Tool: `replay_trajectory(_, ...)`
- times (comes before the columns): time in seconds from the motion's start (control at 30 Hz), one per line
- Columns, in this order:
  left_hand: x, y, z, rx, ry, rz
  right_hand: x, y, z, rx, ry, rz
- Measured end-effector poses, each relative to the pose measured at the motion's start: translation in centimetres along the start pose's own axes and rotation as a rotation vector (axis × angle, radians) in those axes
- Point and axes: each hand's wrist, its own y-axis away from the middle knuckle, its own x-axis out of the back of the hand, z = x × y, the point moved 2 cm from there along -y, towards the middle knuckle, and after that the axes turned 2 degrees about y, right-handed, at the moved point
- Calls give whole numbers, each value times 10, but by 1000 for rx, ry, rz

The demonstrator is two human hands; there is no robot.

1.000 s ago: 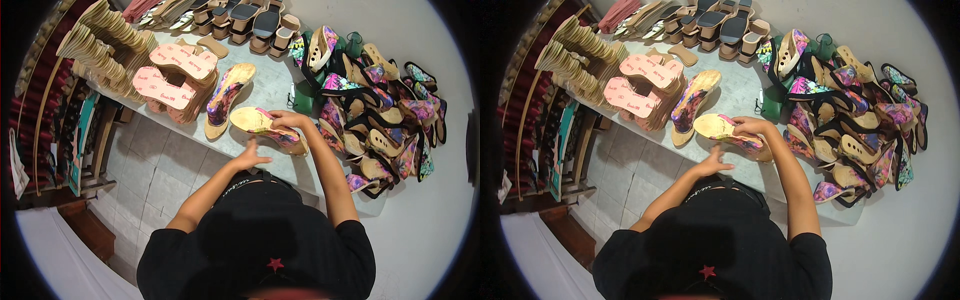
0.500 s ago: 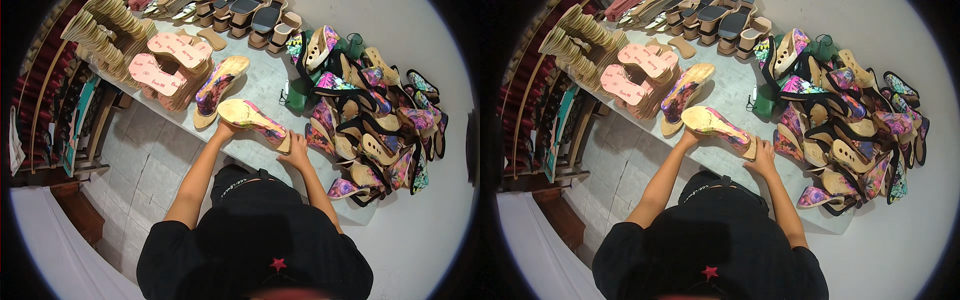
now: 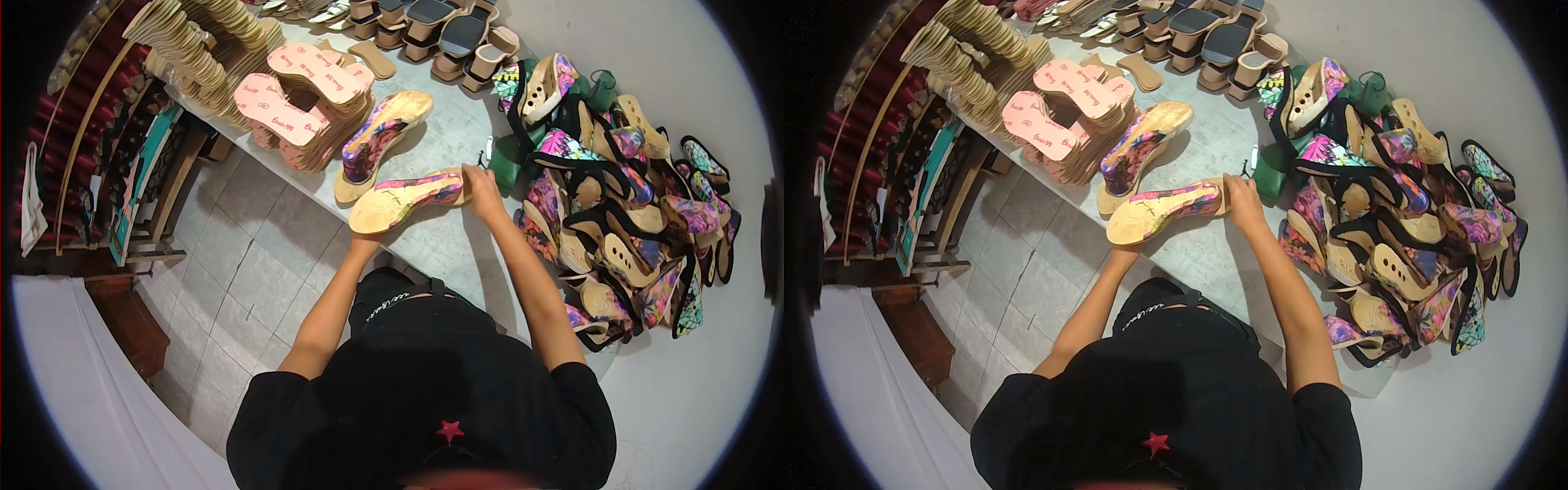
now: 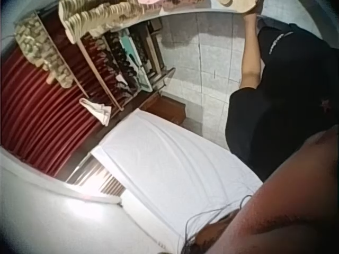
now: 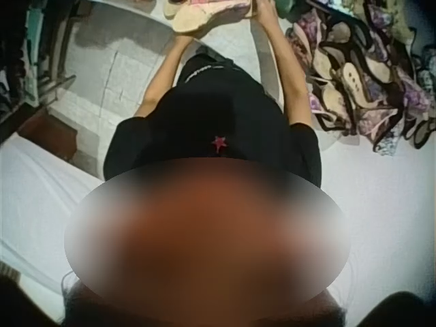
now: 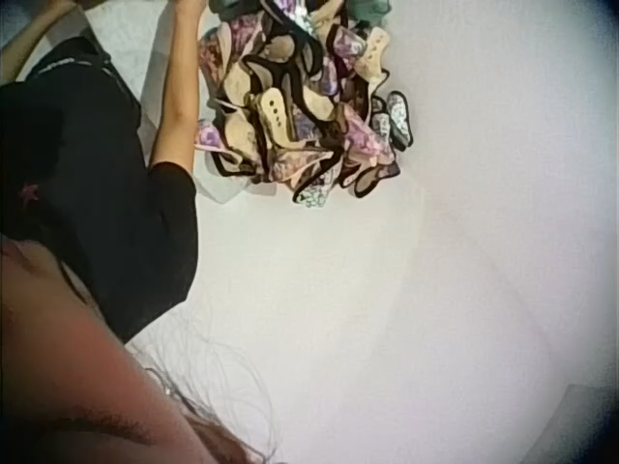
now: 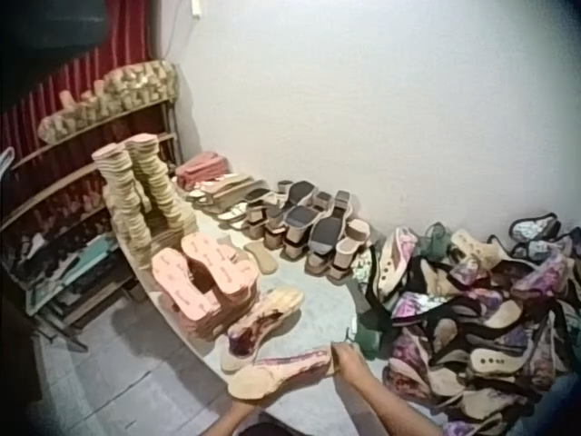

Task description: Fitting shoe insoles and uppers to bases and lasts on a factory workbench.

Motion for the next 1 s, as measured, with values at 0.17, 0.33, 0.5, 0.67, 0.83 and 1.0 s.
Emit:
replay_trajectory(0.17, -1, 7, 4, 21, 176, 166, -13, -60, -7, 86, 0, -140)
replay_trajectory(0.33, -1, 6, 12, 133, 499, 325, -39, -93, -5, 108, -85, -134)
replay_trajectory(0.5, 10, 7, 16, 186, 429, 350, -50, -104, -7, 46, -195, -16)
replay_trajectory(0.67, 13, 9, 15, 152, 474, 359, -50, -109, -14, 65, -226, 22)
replay_trajectory(0.83, 19, 5, 22, 150, 523, 360, -48, -110, -12, 108, -251, 36)
replay_trajectory(1.0, 21, 6, 21, 155, 518, 285, -49, -106, -13, 73, -272, 11)
